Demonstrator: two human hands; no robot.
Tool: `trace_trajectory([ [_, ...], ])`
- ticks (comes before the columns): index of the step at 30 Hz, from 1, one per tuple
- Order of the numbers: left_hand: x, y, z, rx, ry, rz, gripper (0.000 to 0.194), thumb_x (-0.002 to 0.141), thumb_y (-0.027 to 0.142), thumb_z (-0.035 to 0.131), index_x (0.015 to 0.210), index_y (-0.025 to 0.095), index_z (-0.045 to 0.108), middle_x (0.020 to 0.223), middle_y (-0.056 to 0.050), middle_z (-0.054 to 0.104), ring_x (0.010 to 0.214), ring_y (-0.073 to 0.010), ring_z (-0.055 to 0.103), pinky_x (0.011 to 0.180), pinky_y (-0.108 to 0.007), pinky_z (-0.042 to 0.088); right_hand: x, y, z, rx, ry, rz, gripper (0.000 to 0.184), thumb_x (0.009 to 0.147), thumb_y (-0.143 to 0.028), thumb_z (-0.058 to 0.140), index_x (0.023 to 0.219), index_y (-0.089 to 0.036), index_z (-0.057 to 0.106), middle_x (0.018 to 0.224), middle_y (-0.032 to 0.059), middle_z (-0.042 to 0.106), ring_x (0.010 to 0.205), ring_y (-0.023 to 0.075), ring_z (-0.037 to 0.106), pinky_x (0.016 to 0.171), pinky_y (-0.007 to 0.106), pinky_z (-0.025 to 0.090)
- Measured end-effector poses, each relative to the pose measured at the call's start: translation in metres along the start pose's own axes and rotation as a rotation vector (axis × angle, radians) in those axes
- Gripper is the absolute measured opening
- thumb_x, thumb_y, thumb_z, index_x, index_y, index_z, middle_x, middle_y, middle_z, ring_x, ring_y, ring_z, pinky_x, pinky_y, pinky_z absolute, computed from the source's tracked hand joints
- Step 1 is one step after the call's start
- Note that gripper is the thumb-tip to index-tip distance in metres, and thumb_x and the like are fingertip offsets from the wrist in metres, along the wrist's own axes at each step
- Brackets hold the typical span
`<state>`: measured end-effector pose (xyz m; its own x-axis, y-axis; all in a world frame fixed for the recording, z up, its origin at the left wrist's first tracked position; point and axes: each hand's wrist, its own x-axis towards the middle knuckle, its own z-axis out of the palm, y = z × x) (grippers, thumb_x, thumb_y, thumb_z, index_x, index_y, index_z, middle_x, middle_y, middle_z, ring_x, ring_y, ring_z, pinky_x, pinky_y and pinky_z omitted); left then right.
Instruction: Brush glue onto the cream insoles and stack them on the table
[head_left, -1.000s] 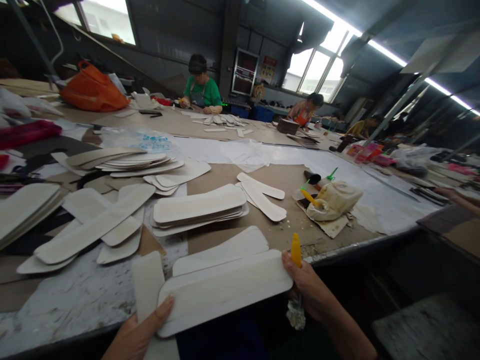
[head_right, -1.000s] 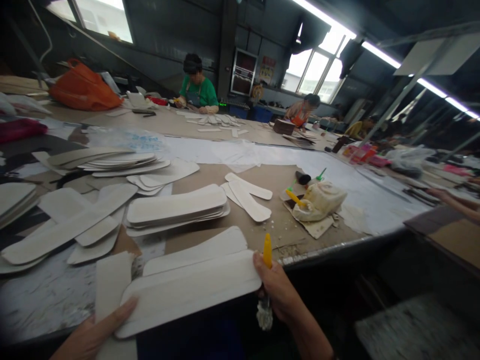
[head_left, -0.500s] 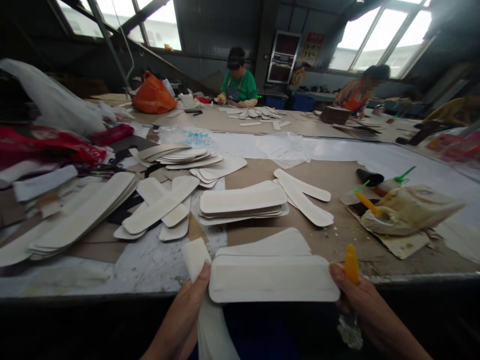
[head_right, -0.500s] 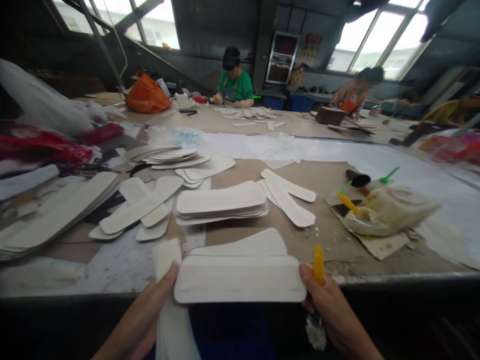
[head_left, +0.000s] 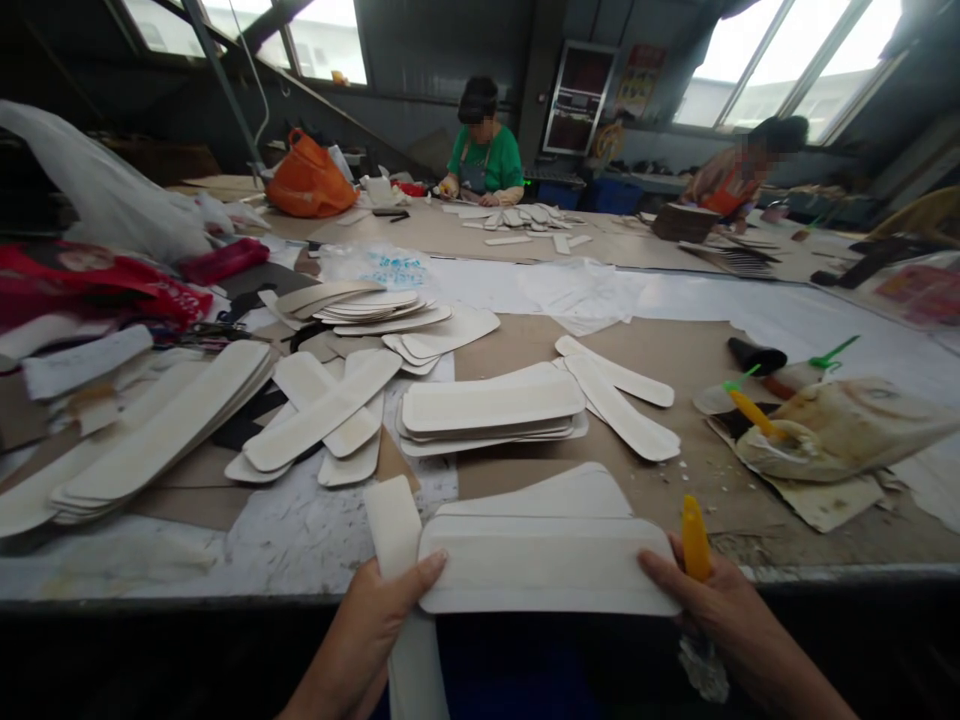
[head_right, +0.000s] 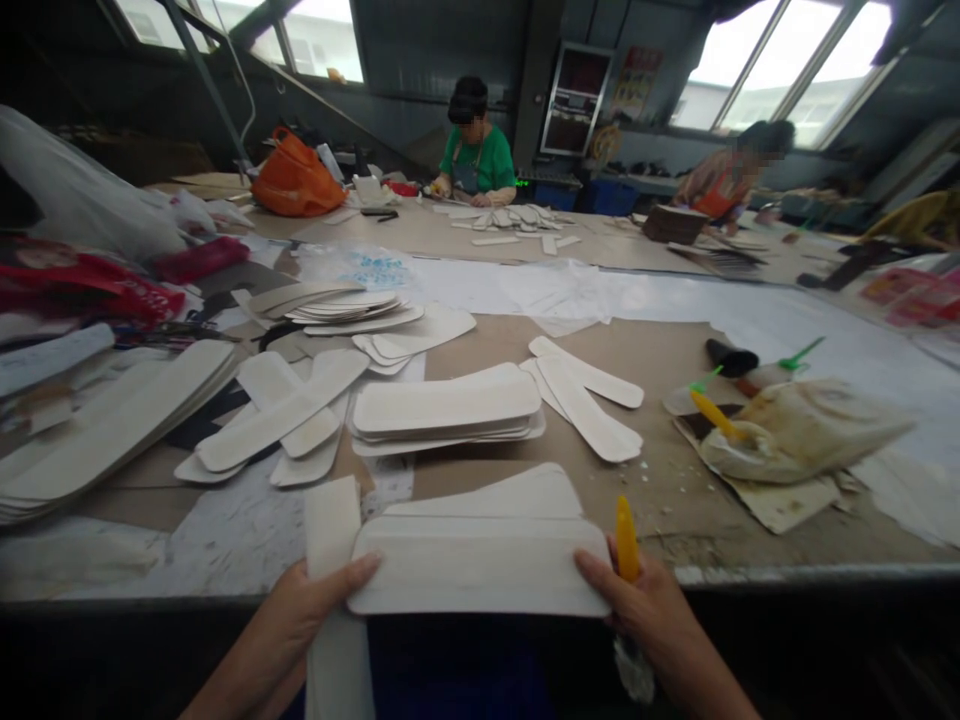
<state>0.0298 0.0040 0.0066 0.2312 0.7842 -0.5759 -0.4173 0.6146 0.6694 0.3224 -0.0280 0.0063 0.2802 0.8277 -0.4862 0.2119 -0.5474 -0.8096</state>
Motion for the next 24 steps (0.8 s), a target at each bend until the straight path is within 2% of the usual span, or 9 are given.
trace_trajectory([
  [5, 0.003, 0.0, -0.002, -0.035, -0.024, -0.039, 0.043, 0.07, 0.025, 0.068, 0.109, 0.009, 0.06, 0.098, -0.013, 0.068, 0.098, -0.0298, 0.06, 0.089, -0.04, 0.046, 0.001, 0.005, -0.003, 0.005, -0.103, -0.048, 0.042, 0.068, -0.059, 0.057, 0.074, -0.017, 0.055, 0.056, -0.0044, 0.044, 0.05, 0.0096, 0.04, 0.044, 0.02, 0.033],
  [10, 0.003, -0.001, -0.002, -0.026, -0.005, -0.005, 0.047, 0.068, 0.028, 0.07, 0.109, 0.009, 0.06, 0.101, -0.014, 0.067, 0.098, -0.0311, 0.059, 0.09, -0.043, 0.045, -0.001, 0.003, -0.003, 0.02, -0.123, -0.051, 0.04, 0.068, -0.057, 0.058, 0.072, -0.017, 0.057, 0.064, 0.0002, 0.054, 0.057, 0.0125, 0.048, 0.05, 0.022, 0.04],
  [14, 0.002, -0.001, 0.0, 0.03, 0.058, 0.03, 0.048, 0.064, 0.029, 0.073, 0.107, 0.009, 0.061, 0.097, -0.012, 0.069, 0.097, -0.029, 0.061, 0.093, -0.039, 0.043, -0.005, -0.004, 0.0, -0.003, -0.082, -0.098, 0.04, 0.067, -0.057, 0.059, 0.062, -0.017, 0.057, 0.058, -0.0003, 0.053, 0.052, 0.0111, 0.045, 0.046, 0.021, 0.038],
  [20, 0.001, 0.003, 0.0, 0.153, 0.276, -0.024, 0.04, 0.053, 0.025, 0.079, 0.088, 0.011, 0.065, 0.077, -0.007, 0.072, 0.08, -0.0289, 0.066, 0.074, -0.033, 0.054, -0.003, -0.002, 0.001, 0.029, -0.099, -0.166, 0.041, 0.067, -0.057, 0.059, 0.066, -0.016, 0.058, 0.057, -0.0012, 0.05, 0.05, 0.0091, 0.04, 0.043, 0.02, 0.033],
  [24, 0.002, 0.003, -0.003, 0.019, 0.227, -0.187, 0.049, 0.049, 0.019, 0.08, 0.094, 0.013, 0.061, 0.077, -0.008, 0.072, 0.077, -0.0326, 0.066, 0.067, -0.038, 0.056, -0.004, 0.001, 0.001, 0.174, -0.173, -0.132, 0.039, 0.07, -0.054, 0.06, 0.069, -0.016, 0.054, 0.051, -0.0054, 0.04, 0.045, 0.0056, 0.031, 0.04, 0.017, 0.025],
])
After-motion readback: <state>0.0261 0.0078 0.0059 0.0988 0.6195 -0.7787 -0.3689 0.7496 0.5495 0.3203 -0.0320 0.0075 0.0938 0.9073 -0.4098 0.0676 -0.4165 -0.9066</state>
